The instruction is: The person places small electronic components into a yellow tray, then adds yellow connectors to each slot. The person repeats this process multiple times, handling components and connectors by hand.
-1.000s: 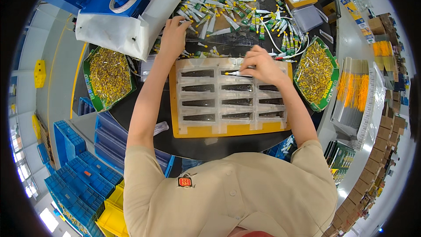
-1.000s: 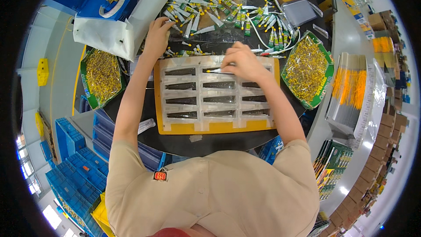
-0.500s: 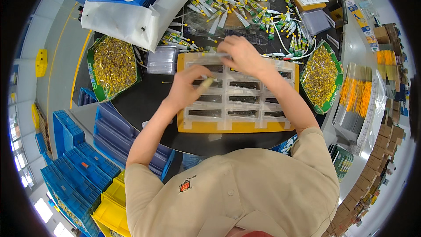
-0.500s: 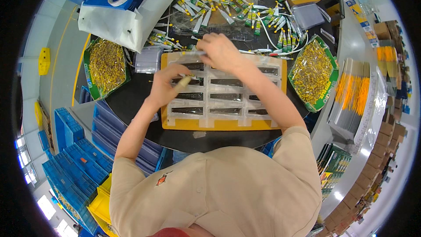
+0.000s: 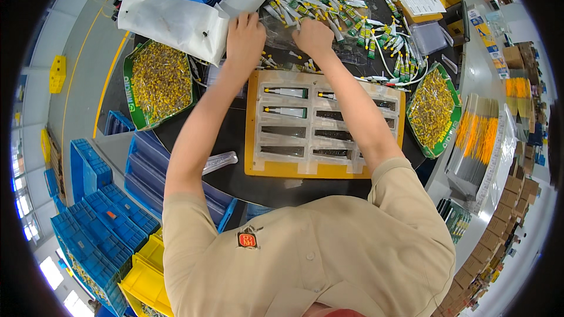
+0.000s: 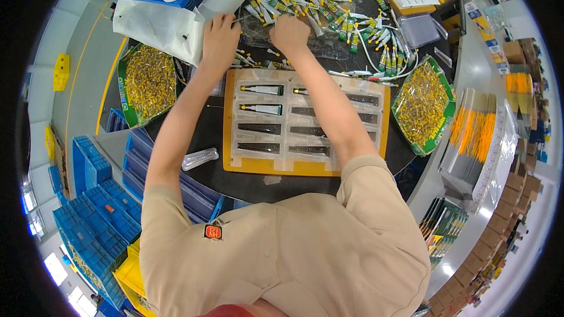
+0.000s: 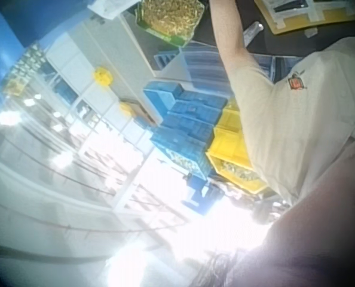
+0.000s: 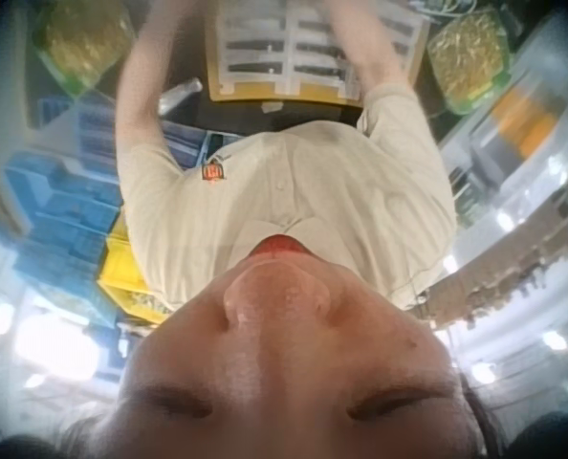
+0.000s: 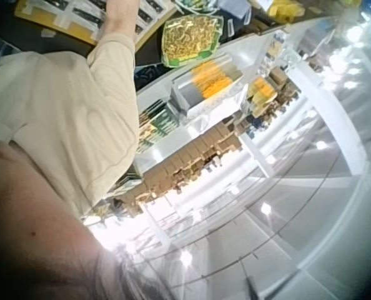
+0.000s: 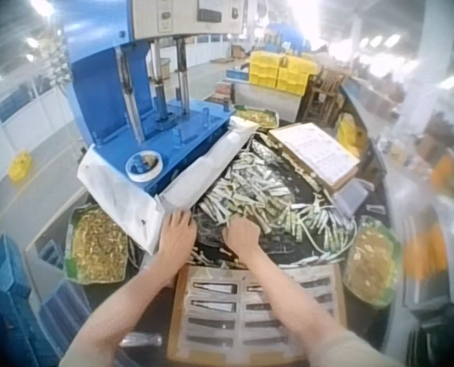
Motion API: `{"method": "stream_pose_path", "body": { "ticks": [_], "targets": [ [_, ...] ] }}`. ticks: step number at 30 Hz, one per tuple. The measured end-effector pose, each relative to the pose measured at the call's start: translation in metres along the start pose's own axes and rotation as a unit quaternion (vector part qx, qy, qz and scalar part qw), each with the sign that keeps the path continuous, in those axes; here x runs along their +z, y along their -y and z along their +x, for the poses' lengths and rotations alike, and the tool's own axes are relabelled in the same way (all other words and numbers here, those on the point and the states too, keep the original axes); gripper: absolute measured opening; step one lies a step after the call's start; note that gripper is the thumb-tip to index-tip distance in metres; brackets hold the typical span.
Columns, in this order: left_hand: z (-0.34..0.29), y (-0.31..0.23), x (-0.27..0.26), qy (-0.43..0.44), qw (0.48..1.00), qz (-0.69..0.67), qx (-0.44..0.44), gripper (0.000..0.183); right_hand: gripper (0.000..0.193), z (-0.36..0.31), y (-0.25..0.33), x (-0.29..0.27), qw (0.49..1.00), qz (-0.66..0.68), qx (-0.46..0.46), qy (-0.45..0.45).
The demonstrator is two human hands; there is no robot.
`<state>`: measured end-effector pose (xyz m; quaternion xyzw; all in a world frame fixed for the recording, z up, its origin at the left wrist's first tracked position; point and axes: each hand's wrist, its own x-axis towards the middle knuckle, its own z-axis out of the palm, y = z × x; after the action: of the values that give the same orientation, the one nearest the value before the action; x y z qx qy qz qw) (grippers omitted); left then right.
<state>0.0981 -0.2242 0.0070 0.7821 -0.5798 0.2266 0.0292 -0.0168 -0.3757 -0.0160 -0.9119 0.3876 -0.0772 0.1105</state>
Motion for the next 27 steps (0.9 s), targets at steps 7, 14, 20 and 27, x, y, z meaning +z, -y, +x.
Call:
{"method": "stream_pose_path", "body": {
  "ticks": [7,14,20,27],
  "targets": [
    [0.021,0.012,0.012,0.126,0.991,0.029,0.047,0.023,0.017,-0.132,-0.016,-0.062,0.937,0.177,-0.296,0.046],
    [-0.063,-0.016,-0.058,-0.092,0.764,-0.618,-0.161,0.023,0.019,-0.159,-0.011,-0.053,0.871,0.287,-0.348,0.196],
    [-0.177,-0.075,-0.117,-0.006,0.756,-0.636,-0.152,0.01,0.014,-0.029,-0.073,-0.023,0.982,-0.093,-0.045,-0.16],
    [-0.193,-0.084,-0.112,0.031,0.888,-0.458,-0.037,0.018,0.02,-0.072,-0.1,-0.059,0.964,0.214,-0.142,-0.068]
  ]
}}
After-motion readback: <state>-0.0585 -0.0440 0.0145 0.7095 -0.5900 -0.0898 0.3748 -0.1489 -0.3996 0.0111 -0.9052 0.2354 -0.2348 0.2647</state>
